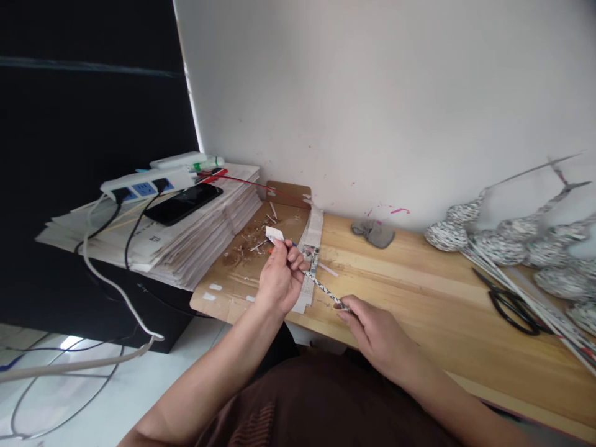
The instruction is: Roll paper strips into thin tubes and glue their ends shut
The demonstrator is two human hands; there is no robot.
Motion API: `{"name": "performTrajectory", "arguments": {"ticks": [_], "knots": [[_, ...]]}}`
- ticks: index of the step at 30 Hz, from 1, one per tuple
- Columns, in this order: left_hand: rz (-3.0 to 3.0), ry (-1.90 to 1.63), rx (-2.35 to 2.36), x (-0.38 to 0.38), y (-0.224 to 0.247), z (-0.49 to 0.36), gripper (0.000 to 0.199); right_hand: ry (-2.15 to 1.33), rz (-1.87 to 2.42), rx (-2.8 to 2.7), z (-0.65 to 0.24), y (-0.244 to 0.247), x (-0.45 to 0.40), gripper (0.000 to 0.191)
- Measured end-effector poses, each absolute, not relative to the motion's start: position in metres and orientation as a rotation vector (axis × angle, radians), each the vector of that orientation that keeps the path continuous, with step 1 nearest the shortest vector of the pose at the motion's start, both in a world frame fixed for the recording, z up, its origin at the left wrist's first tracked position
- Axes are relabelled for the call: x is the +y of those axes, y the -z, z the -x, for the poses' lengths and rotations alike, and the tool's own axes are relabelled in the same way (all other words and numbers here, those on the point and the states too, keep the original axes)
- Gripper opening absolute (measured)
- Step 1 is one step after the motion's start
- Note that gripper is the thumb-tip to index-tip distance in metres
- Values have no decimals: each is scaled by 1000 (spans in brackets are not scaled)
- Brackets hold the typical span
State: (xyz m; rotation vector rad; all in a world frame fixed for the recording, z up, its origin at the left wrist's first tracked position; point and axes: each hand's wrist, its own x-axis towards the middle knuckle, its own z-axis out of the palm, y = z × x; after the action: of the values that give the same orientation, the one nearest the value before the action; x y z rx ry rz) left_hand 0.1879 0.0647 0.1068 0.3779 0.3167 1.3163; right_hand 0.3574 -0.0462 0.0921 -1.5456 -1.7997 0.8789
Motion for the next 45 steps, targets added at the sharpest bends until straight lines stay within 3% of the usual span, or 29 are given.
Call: {"name": "performTrajectory", "arguments": {"ticks": [2,5,7,13,15,19,21,25,26,30,31,36,42,45], "knots": [[-376,-1325,318,64,-111,-189,29,-1039,1523,-1742,-356,-91,-44,33],[-364,-1315,313,63,-116,-189,29,-1750,1330,-1446,-360,-88,-40,40],[-359,-1314,312,63,-118,-190,29,-1941,1241,-1328,-361,-89,-37,42],[-387,-1346,310,66,-113,-191,29,-955,1458,-1744,-348,-99,-31,29],[-390,-1337,308,65,-113,-191,29,-1143,1441,-1691,-347,-97,-29,34],[-390,-1312,298,63,-114,-189,28,-1914,1223,-1374,-353,-93,-25,42],[-391,-1317,295,63,-113,-188,27,-1795,1254,-1440,-353,-94,-24,39],[-404,-1344,302,64,-109,-188,26,-1077,1433,-1721,-345,-97,-23,32],[-404,-1344,303,64,-109,-189,26,-1129,1437,-1707,-344,-96,-23,34],[-404,-1311,287,63,-109,-190,28,-1903,1248,-1389,-347,-95,-22,41],[-405,-1308,287,62,-108,-190,28,-1935,1226,-1360,-347,-95,-22,40],[-400,-1313,313,60,-107,-194,27,-1174,1398,-1659,-342,-98,-21,34],[-405,-1255,259,55,-110,-195,28,-1881,1226,-1407,-348,-96,-16,43],[-387,-1263,290,56,-109,-197,28,-1399,1348,-1681,-345,-98,-17,35]]}}
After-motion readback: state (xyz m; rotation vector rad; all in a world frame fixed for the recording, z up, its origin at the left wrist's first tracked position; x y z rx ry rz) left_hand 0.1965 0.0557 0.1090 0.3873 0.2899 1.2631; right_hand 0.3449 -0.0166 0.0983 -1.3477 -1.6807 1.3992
